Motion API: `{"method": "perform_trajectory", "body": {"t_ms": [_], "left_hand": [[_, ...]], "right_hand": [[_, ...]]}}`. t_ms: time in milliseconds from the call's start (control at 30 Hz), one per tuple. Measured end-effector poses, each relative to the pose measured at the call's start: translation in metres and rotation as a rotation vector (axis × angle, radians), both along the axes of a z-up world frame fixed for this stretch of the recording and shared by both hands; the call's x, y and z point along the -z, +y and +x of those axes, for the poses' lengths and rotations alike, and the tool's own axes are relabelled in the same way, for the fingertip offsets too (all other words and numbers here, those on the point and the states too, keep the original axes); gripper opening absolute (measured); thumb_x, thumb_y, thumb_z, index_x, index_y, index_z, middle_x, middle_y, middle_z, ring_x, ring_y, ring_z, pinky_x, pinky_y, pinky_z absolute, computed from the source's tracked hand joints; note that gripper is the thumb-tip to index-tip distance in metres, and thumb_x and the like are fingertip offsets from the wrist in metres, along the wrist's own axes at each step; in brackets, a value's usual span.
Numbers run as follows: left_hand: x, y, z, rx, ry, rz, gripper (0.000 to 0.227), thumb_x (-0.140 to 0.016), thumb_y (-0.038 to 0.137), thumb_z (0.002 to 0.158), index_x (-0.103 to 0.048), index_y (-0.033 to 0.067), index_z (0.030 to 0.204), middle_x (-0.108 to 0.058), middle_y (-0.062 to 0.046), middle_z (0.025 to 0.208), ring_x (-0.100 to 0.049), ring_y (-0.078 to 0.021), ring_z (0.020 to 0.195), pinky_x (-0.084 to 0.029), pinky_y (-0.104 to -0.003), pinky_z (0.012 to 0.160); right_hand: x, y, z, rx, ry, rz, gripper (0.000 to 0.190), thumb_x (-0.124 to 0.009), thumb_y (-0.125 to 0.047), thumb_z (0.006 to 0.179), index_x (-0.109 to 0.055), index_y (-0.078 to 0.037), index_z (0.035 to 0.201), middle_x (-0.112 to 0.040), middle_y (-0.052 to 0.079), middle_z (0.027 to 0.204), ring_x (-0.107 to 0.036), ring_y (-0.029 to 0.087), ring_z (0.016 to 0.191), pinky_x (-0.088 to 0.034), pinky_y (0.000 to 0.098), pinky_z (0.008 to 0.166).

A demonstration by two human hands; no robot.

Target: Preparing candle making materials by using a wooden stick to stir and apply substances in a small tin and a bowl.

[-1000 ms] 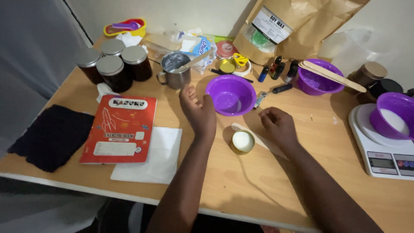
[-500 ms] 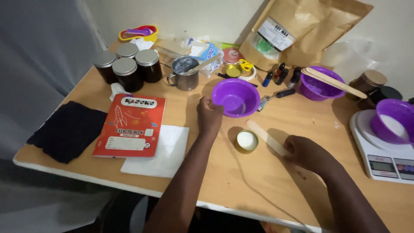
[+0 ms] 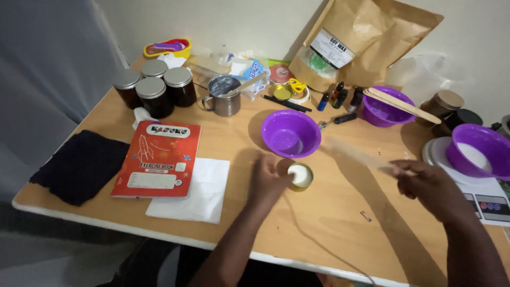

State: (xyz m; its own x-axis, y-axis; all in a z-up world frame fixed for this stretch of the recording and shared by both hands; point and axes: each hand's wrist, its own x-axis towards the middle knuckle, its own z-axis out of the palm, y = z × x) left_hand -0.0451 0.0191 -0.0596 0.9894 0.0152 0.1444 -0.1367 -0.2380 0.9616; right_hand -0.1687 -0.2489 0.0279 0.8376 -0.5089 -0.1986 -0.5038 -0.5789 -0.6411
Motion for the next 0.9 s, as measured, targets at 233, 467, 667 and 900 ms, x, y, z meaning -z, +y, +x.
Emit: {"method": "perform_trajectory", "body": {"t_ms": [233,467,667,900], "left_hand": [[0.0,-0.011,-0.017,0.426,0.053,0.136,0.059,-0.077,0.015,0.059,-0.06,0.0105,0.114,-0.065,-0.005,0.11,-0.062,-0.0179,0.101,-0.049,-0.029,0.083],[-0.003,-0.031,0.014,0.818,0.02,0.338,0.047,-0.084,0.027,0.044,-0.059,0.0125,0.082,-0.064,0.0,0.086,-0.06,-0.015,0.081,-0.045,-0.027,0.066],[-0.014,-0.036,0.04,1.074,-0.016,0.51,0.057,-0.087,0.029,0.043,-0.063,0.0127,0.091,-0.065,0.0,0.095,-0.061,-0.0156,0.086,-0.046,-0.028,0.069],[0.003,-0.021,0.035,1.055,-0.238,0.185,0.066,-0.088,0.035,0.048,-0.066,0.0035,0.101,-0.065,-0.017,0.1,-0.061,-0.0324,0.105,-0.048,-0.039,0.093]], "right_hand": [[-0.018,0.025,0.008,0.056,-0.411,0.214,0.031,-0.066,-0.003,0.084,-0.063,-0.005,0.115,-0.058,0.014,0.074,-0.049,0.02,0.065,-0.039,0.0299,0.063],[0.012,0.002,0.063,0.15,-0.831,1.024,0.009,-0.06,-0.022,0.092,-0.055,-0.017,0.087,-0.056,-0.003,0.077,-0.056,0.013,0.072,-0.047,0.0289,0.07],[0.026,0.019,0.121,0.19,-0.817,1.183,0.014,-0.054,-0.023,0.092,-0.046,-0.014,0.098,-0.052,0.001,0.082,-0.049,0.012,0.069,-0.041,0.0223,0.062],[0.067,0.03,0.126,0.232,-0.862,1.096,0.008,-0.04,-0.028,0.102,-0.038,-0.024,0.109,-0.048,-0.005,0.076,-0.05,0.01,0.06,-0.04,0.0225,0.052]]}}
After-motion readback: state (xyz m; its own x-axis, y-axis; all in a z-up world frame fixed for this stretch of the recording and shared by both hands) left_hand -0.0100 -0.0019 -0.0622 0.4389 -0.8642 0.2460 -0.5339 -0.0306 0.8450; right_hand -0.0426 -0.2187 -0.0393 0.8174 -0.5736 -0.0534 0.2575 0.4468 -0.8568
